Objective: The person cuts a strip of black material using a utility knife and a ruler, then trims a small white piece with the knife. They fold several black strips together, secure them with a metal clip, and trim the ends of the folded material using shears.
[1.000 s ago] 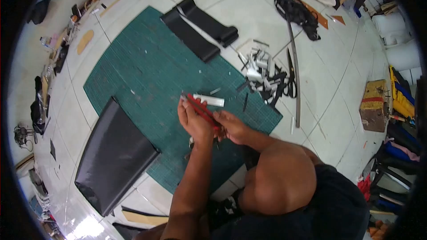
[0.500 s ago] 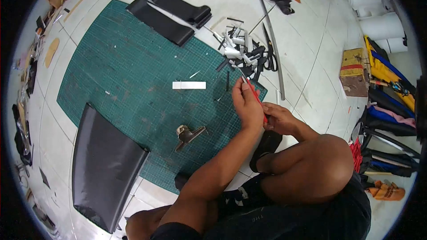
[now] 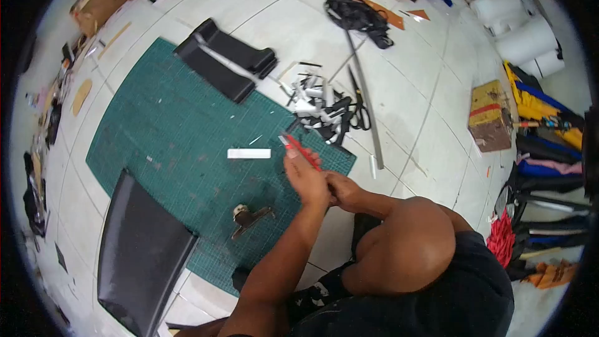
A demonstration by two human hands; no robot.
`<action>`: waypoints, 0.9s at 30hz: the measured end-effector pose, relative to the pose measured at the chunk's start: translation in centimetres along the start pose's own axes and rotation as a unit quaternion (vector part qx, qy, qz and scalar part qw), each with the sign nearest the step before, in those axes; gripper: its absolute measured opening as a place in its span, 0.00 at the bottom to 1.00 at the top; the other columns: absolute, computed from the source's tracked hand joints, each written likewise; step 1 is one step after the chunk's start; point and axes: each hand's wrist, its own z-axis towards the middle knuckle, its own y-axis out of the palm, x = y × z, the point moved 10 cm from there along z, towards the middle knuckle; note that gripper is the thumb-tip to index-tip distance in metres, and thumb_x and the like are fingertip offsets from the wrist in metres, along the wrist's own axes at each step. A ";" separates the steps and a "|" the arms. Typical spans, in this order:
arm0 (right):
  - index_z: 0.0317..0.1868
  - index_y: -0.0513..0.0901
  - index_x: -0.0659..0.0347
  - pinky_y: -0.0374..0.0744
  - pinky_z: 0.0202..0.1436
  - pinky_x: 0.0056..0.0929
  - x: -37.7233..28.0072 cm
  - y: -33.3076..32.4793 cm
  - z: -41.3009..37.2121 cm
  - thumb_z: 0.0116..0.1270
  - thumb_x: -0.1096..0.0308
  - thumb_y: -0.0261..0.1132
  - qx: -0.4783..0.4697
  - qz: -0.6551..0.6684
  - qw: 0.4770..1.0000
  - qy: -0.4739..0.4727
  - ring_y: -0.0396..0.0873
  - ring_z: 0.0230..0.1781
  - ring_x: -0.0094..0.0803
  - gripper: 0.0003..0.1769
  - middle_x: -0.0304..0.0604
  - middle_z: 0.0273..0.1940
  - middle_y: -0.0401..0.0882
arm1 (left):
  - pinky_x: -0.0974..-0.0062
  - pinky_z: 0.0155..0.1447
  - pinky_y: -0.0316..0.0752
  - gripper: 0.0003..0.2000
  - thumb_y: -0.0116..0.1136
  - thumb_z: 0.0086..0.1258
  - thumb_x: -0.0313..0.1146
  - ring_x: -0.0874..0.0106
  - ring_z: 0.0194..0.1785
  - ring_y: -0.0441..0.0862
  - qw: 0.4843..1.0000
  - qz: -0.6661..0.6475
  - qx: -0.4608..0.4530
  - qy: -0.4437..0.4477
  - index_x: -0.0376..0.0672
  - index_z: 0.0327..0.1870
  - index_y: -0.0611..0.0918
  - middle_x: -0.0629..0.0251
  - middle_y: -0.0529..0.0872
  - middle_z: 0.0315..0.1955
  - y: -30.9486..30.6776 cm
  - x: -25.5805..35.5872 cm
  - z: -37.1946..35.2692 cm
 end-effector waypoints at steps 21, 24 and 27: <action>0.49 0.83 0.59 0.76 0.33 0.25 0.7 -19.4 -8.6 0.71 0.51 0.65 0.221 0.045 0.970 -0.086 0.77 0.35 0.23 0.19 0.34 0.31 0.78 | 0.72 0.37 0.76 0.12 0.52 0.78 0.40 0.72 0.32 0.77 0.922 0.320 -0.192 -0.104 0.41 0.51 0.76 0.66 0.78 0.32 0.2 -8.0 2.1; 0.49 0.83 0.60 0.75 0.31 0.23 2.2 -27.3 -11.9 0.73 0.55 0.63 0.287 0.115 0.940 -0.141 0.76 0.33 0.22 0.17 0.35 0.33 0.79 | 0.71 0.36 0.75 0.08 0.55 0.75 0.34 0.70 0.29 0.78 0.818 0.513 -0.259 0.000 0.39 0.48 0.77 0.65 0.79 0.28 -1.2 -9.5 3.1; 0.50 0.83 0.61 0.74 0.32 0.22 2.1 -35.6 -15.9 0.74 0.58 0.61 0.366 0.098 0.916 -0.134 0.75 0.33 0.22 0.15 0.35 0.33 0.79 | 0.70 0.36 0.75 0.08 0.57 0.73 0.32 0.67 0.29 0.78 0.713 0.618 -0.294 0.149 0.37 0.44 0.78 0.61 0.80 0.27 1.4 -8.7 1.7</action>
